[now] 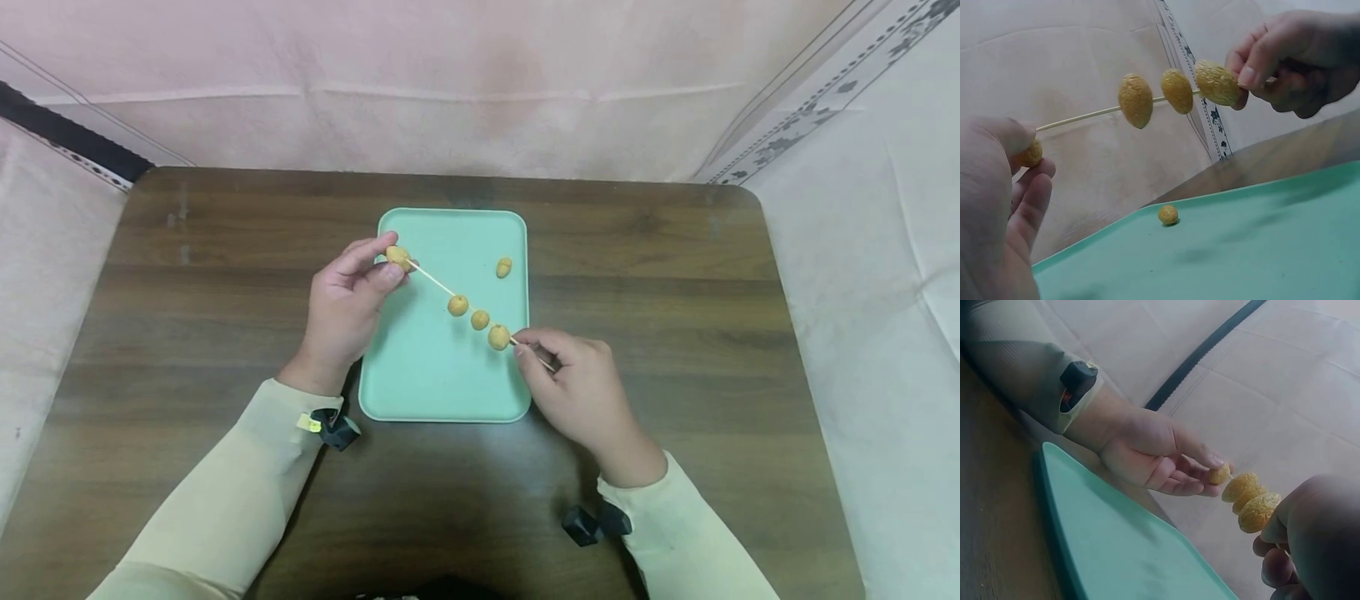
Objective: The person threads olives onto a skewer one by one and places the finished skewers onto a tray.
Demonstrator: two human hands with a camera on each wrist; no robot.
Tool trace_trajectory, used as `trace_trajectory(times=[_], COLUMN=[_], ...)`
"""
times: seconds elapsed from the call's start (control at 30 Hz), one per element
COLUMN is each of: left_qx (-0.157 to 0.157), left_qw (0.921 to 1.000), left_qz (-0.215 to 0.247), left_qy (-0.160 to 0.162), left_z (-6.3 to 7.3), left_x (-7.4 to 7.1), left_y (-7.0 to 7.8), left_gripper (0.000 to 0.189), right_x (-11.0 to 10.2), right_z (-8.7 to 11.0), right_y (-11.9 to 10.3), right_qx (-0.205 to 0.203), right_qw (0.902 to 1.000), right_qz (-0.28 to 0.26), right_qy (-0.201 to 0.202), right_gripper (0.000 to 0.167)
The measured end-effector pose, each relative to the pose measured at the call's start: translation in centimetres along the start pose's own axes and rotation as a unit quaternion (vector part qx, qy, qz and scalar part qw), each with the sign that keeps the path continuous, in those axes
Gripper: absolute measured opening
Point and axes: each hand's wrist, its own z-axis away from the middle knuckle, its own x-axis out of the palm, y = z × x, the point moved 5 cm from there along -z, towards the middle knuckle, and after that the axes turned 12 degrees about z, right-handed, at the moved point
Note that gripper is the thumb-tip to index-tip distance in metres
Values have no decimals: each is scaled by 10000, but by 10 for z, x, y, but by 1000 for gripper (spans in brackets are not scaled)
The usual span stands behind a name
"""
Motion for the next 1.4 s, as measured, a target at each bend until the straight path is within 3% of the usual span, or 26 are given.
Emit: trace_trajectory(times=[0.1, 0.23, 0.37, 0.63, 0.97, 1.4], left_qx=[272, 874, 1245, 1321, 1581, 1522], left_qw=[9984, 9893, 9816, 9804, 9736, 9778], left_qz=[-456, -1099, -1382, -1399, -1600, -1417], left_qy=[204, 393, 433, 411, 395, 265], left_z=[2, 4, 5, 5, 8, 12], left_x=[-1, -2, -2, -1, -1, 9], left_y=[1, 2, 3, 4, 4, 2], left_gripper=[46, 37, 31, 27, 25, 27], right_x=[0, 2, 3, 4, 6, 13], right_z=[0, 0, 0, 0, -2, -8], right_y=[-2, -5, -9, -13, -20, -29], right_qx=[-43, -75, -106, -12, 84, -45], right_qw=[10000, 9999, 9998, 9996, 9992, 9996], right_qz=[20, 24, 52, 77, 14, -159], right_qy=[-47, -100, -153, -266, -392, -229], right_gripper=[15, 14, 14, 15, 15, 15])
